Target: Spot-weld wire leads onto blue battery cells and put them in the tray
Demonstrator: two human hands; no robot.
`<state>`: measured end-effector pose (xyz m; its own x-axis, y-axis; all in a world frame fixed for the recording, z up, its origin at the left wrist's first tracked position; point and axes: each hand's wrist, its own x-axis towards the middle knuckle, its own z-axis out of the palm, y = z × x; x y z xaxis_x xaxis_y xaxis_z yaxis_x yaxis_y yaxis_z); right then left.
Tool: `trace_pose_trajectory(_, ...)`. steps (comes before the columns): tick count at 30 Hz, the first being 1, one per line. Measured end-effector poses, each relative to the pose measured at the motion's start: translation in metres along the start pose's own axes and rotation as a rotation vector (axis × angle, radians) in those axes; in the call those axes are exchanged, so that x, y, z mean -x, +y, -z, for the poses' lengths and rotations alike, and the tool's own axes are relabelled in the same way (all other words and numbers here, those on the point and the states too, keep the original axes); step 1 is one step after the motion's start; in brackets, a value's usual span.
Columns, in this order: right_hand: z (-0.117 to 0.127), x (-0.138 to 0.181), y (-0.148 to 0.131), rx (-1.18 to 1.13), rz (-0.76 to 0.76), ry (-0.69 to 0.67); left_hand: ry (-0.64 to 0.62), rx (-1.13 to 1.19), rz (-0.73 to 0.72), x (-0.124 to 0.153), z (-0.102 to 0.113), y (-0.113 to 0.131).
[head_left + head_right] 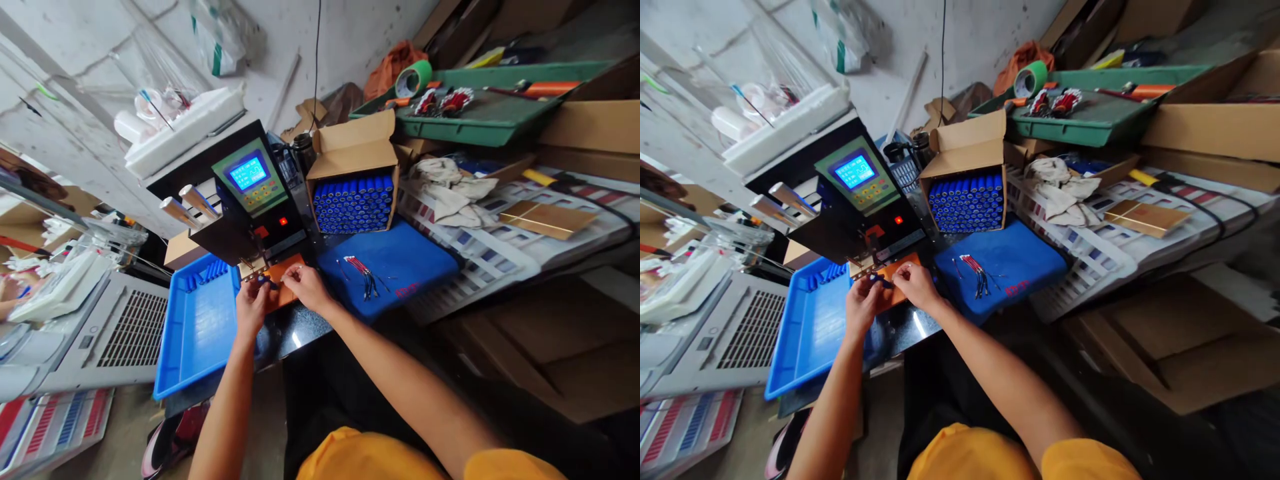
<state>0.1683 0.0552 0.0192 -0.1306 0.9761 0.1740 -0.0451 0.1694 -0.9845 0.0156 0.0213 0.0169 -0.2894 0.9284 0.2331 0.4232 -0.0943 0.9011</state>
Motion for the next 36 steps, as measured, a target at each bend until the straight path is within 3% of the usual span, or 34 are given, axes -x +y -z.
trace_pose_trajectory(15, -0.01, -0.017, 0.0, -0.137, -0.053, 0.021, -0.034, 0.108, -0.014, 0.007, -0.013, -0.003)
trace_pose_trajectory(22, -0.022, -0.02, 0.004, -0.082, -0.045, -0.045, -0.022, 0.111, -0.024, 0.008, -0.014, -0.006)
trace_pose_trajectory(36, -0.028, -0.016, 0.001, -0.095, -0.031, -0.048, 0.031, 0.114, -0.025, 0.008, -0.016, -0.005)
